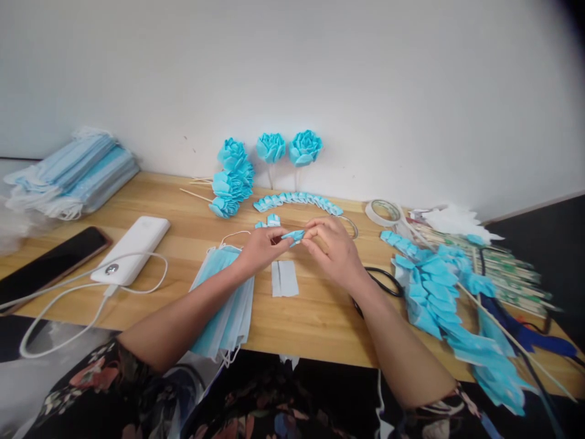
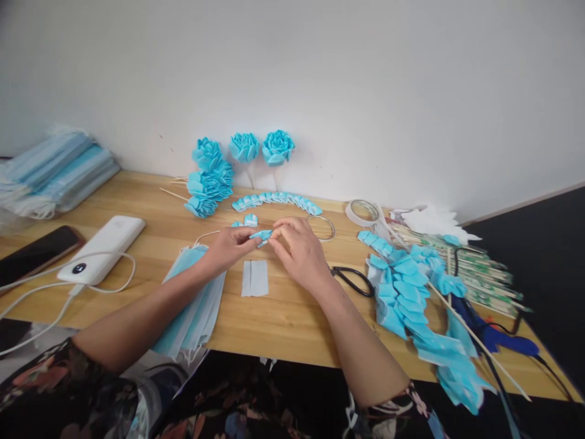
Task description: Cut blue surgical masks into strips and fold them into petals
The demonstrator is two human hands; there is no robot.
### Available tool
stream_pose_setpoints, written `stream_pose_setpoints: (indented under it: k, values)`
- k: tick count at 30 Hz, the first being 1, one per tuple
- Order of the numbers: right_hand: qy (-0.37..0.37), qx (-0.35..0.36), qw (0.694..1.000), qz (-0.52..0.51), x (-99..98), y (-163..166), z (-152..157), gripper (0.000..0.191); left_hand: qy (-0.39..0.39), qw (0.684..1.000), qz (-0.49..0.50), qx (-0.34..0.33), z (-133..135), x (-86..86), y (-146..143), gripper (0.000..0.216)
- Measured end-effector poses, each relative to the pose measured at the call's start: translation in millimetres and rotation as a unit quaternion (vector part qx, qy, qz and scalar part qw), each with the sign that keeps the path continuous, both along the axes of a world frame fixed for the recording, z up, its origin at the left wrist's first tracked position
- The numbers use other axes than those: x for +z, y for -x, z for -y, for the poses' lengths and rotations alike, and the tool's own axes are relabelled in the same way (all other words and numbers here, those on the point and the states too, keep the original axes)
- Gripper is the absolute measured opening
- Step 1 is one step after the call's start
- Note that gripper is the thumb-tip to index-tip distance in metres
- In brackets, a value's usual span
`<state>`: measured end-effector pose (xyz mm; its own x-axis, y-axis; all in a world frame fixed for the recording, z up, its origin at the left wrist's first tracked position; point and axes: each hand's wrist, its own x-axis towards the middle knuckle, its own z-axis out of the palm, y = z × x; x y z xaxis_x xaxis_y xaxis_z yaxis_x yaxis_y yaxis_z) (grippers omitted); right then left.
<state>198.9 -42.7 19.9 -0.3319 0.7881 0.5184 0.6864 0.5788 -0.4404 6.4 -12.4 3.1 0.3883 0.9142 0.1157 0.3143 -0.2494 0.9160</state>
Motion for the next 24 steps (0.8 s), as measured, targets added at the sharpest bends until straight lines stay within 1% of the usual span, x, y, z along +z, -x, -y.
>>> stream_pose_setpoints:
  k: [6,13,24]
  values:
    - [0.002,-0.004,1.0,0.005,-2.0,0.0,-0.5,0.006,-0.008,1.0,-0.006,-0.002,-0.1,-0.9,-0.4,0.03]
    - [0.006,-0.016,1.0,-0.002,-0.5,1.4,0.3,0.008,-0.001,1.0,0.007,-0.016,1.7,3.3,-0.6,0.03]
    - [-0.014,-0.029,0.999,0.009,-3.6,0.9,0.4,0.007,-0.006,1.0,0.001,-0.028,2.7,1.7,-1.6,0.034]
